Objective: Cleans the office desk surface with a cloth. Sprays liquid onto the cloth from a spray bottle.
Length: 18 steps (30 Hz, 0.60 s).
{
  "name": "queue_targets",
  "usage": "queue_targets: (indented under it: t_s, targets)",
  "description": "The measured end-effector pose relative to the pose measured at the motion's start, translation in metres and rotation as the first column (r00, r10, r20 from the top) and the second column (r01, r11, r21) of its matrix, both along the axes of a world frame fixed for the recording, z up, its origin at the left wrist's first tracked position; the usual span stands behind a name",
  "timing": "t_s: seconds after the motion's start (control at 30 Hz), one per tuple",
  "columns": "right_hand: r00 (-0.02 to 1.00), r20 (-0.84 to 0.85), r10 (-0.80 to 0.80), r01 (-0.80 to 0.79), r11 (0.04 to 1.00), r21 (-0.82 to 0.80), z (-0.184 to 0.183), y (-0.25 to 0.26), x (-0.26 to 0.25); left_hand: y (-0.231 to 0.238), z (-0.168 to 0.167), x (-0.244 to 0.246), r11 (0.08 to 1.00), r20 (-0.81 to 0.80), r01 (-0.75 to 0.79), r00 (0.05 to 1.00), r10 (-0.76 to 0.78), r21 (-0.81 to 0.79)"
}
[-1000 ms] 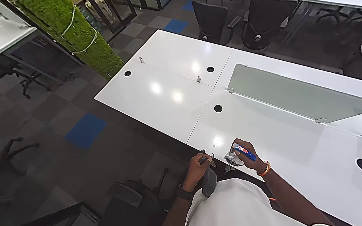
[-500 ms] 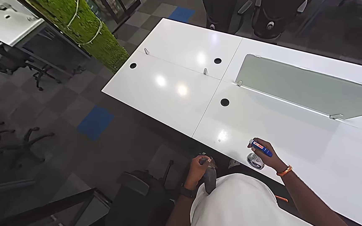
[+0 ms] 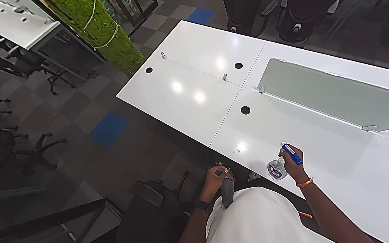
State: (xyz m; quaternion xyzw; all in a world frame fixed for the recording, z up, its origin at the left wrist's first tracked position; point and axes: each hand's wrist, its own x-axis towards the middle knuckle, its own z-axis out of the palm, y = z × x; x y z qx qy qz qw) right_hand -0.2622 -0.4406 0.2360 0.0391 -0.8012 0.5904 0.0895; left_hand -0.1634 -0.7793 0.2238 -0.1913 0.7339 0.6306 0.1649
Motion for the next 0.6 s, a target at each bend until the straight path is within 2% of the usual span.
queue_targets:
  t_s: [0.1, 0.2, 0.27, 0.33, 0.43, 0.6]
  targets:
    - [0.971, 0.063, 0.231, -0.235, 0.971, 0.054, 0.002, -0.004, 0.007, 0.003, -0.005, 0.001, 1.0, -0.03, 0.006, 1.0, -0.006, -0.003]
    - [0.835, 0.097, 0.542, -0.547, 0.836, 0.037, 0.002, -0.015, 0.013, 0.013, 0.0, -0.006, 0.998, -0.151, 0.068, 0.986, -0.065, 0.013]
    - [0.76, 0.075, 0.645, -0.649, 0.76, 0.04, 0.001, -0.028, 0.02, 0.023, 0.008, -0.013, 0.99, -0.234, 0.137, 0.964, -0.125, 0.033]
    - [0.724, 0.045, 0.688, -0.69, 0.724, 0.029, 0.001, -0.039, 0.026, 0.033, 0.017, -0.02, 0.98, -0.292, 0.196, 0.94, -0.175, 0.042]
    - [0.718, 0.013, 0.696, -0.696, 0.718, 0.037, 0.006, -0.052, 0.033, 0.044, 0.032, -0.028, 0.961, -0.308, 0.267, 0.922, -0.232, 0.076]
    - [0.707, -0.016, 0.707, -0.696, 0.7, 0.156, 0.014, -0.062, 0.034, 0.045, 0.055, -0.03, 0.939, -0.301, 0.322, 0.913, -0.275, 0.118]
